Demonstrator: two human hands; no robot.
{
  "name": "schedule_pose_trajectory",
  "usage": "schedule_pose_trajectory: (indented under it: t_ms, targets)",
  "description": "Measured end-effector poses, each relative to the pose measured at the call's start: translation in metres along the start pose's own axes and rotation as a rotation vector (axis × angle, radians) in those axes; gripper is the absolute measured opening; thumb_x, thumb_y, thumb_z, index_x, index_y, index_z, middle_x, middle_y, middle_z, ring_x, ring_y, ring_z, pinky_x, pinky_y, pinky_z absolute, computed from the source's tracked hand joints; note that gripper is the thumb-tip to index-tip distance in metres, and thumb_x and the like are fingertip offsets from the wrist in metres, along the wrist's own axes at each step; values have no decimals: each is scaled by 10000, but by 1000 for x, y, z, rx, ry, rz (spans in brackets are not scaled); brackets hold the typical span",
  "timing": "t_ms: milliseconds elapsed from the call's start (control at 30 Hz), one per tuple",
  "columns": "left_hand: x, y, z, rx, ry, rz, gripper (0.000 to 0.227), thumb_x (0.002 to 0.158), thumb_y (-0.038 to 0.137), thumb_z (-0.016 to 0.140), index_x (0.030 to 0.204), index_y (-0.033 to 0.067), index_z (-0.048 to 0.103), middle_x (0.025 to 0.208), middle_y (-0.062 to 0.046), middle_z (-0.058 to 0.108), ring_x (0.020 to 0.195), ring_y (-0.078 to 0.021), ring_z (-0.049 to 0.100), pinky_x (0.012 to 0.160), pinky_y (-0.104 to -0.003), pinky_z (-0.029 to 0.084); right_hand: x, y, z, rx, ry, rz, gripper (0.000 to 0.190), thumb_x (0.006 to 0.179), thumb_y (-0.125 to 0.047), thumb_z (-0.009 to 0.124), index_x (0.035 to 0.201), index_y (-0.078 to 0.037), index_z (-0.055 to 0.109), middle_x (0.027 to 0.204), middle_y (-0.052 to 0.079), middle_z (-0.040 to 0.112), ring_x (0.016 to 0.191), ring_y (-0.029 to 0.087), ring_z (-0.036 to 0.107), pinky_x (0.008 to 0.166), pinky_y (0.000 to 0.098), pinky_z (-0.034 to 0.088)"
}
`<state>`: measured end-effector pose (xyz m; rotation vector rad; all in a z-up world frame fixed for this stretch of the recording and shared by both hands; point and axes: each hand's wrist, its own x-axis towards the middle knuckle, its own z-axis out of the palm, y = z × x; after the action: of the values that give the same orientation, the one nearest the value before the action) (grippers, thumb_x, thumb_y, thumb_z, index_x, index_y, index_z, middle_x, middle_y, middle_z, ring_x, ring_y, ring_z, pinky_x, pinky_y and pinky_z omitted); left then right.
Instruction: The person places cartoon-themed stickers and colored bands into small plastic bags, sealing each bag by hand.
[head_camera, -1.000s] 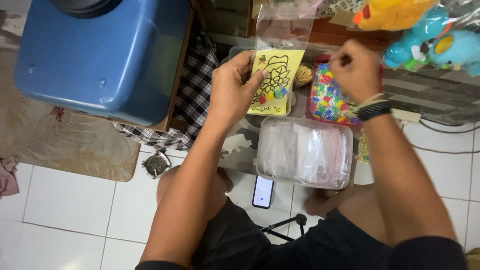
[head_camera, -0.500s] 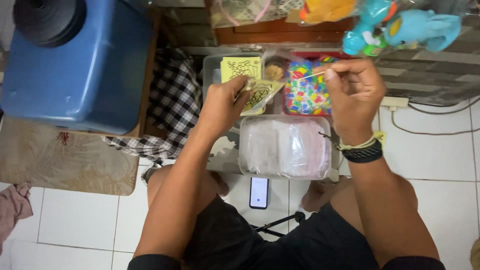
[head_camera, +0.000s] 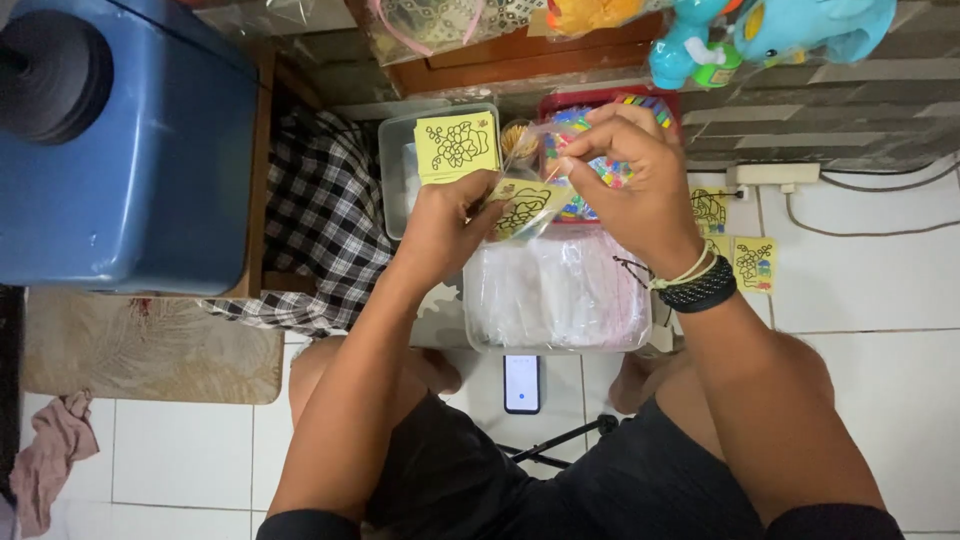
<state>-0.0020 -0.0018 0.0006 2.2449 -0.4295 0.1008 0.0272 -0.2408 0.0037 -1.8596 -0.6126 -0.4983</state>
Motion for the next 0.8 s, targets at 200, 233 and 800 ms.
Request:
schedule_pose_trajectory:
  t_ms: [200, 233, 800]
  targets:
    - [-6, -3, -2, -187, -13, -89, 193, 912, 43, 740, 1103, 45, 720, 716, -161, 732, 630, -254, 701, 648, -409, 550, 0, 3, 6, 23, -107, 52, 125, 902, -48, 843, 954, -86, 737, 841, 59, 734, 1141, 274, 639, 1073, 381, 435]
    - [-6, -4, -3, -220, -28, -98, 191, 913, 52, 740, 1104, 50, 724, 732, -159, 742, 633, -242, 691, 653, -411, 548, 1, -1, 6, 18, -131, 67, 117, 905, -72, 843, 969, -97, 748, 924, 68, 728, 1139, 276, 638, 1060, 404, 439]
    - [-9, -6, -26, -538, -19, -141, 68, 958, -56, 670, 1012, -14, 670, 723, 48, 533, 603, -33, 374, 526, -200, 328, 9, -10, 16, 522, -143, 299, 590, 975, -60, 674, 1463, -60, 344, 1358, 141, 547, 1160, 194, 552, 1023, 303, 500]
